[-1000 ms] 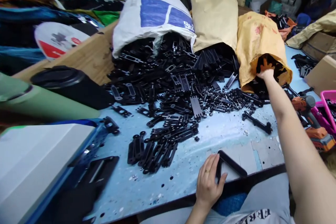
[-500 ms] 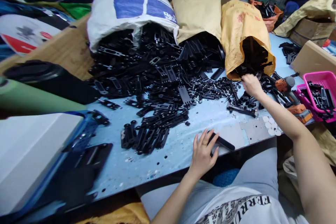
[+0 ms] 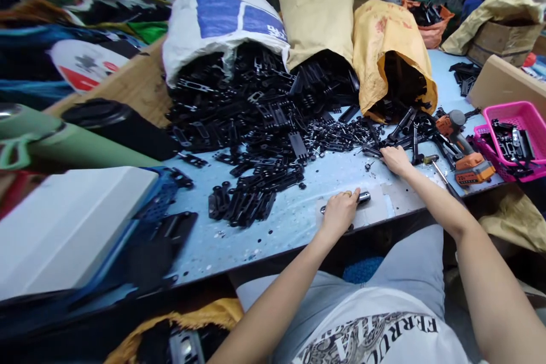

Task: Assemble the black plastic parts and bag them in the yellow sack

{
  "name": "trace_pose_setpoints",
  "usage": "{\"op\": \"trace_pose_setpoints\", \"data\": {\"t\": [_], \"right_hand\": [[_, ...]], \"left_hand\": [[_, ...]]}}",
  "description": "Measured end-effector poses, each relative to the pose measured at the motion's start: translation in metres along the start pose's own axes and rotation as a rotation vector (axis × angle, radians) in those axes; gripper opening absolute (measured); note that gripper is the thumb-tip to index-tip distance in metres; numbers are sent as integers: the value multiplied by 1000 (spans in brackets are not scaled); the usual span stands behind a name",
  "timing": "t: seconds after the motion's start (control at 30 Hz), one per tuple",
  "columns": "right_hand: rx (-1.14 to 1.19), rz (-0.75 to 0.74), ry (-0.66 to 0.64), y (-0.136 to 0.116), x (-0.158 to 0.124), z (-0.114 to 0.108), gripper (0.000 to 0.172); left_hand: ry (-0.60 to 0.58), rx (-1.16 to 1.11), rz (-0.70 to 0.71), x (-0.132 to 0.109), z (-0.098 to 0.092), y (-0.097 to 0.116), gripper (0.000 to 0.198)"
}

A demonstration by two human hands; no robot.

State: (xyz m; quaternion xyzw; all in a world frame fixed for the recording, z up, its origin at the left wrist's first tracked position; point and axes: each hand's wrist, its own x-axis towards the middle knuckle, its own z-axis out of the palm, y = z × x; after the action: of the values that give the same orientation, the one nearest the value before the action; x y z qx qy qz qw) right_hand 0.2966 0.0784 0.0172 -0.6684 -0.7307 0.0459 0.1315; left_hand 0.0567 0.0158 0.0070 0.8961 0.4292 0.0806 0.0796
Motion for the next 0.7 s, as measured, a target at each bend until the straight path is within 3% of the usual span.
{"op": "trace_pose_setpoints", "data": {"t": [0.1,0.17,0.27,0.37,0.47,0.53,0.63,0.7], "right_hand": [[220,-9,125,-23,-14,-2,29],[567,-82,233,-44,-37,-3,29],[962,-260,318,-76,-80,-4,23],[1015,-423,278,-94,-109,-2,19],[920,-413,296,-87,-112,9,17],[796,-343,320,-66,-101,21,16],[615,-184,310,-24,-82,39,12],[513,-115,225,-2,-76,43,12]], "left_hand": [[155,-284,-109,-2,-3,-1,42],[246,-699,-175,-4,-8,-1,48],[163,-1403,-324,-4,-17,0,45],[66,-1759,-494,2,-18,6,36],[132,-1775,-593,13,-9,18,35],[222,-1618,-550,21,-1,26,31],[341,-1119,-319,23,8,24,24],[318,-769,-139,16,13,13,23]]}}
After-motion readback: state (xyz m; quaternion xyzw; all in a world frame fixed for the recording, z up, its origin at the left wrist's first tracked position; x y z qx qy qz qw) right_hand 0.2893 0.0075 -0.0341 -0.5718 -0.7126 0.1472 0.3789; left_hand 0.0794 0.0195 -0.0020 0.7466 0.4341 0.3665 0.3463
